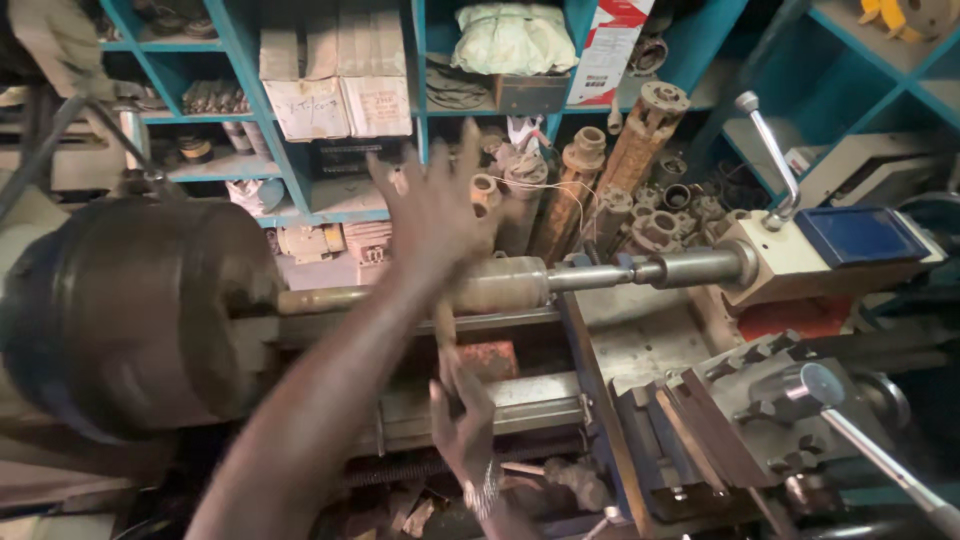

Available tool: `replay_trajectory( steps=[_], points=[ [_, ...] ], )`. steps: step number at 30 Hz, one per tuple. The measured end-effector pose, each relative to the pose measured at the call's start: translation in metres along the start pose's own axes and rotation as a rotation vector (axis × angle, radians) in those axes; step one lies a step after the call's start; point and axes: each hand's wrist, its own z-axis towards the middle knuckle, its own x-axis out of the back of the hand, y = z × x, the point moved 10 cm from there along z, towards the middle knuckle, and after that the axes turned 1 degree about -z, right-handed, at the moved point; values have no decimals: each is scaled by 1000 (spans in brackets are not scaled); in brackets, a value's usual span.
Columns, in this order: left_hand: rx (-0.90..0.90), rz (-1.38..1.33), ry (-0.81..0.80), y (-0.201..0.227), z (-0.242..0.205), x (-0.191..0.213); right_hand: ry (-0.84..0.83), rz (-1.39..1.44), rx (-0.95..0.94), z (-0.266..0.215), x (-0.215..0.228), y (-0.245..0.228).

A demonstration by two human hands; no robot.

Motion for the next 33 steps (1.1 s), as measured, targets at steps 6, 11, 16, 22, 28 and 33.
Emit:
replay_trajectory(
  steps=[6,11,16,22,28,33],
  points=[
    [-28,10,37,2,-34,-10,-13,-39,-132,-22,3,-13],
    [23,-49,102,-22,16,17,-40,29,-143,16,-6,8],
    [-59,45,-134,-6,-40,-67,-75,-56,-434,-82,-2,36],
    [-125,18,113,20,-2,-24,31,37,-118,-21,24,24],
    [-83,-24,84,37,22,-11,-43,-91,-436,11,37,18],
    [-203,-32,-249,63,-25,-70,84,-92,-309,-58,50,-5]
  ],
)
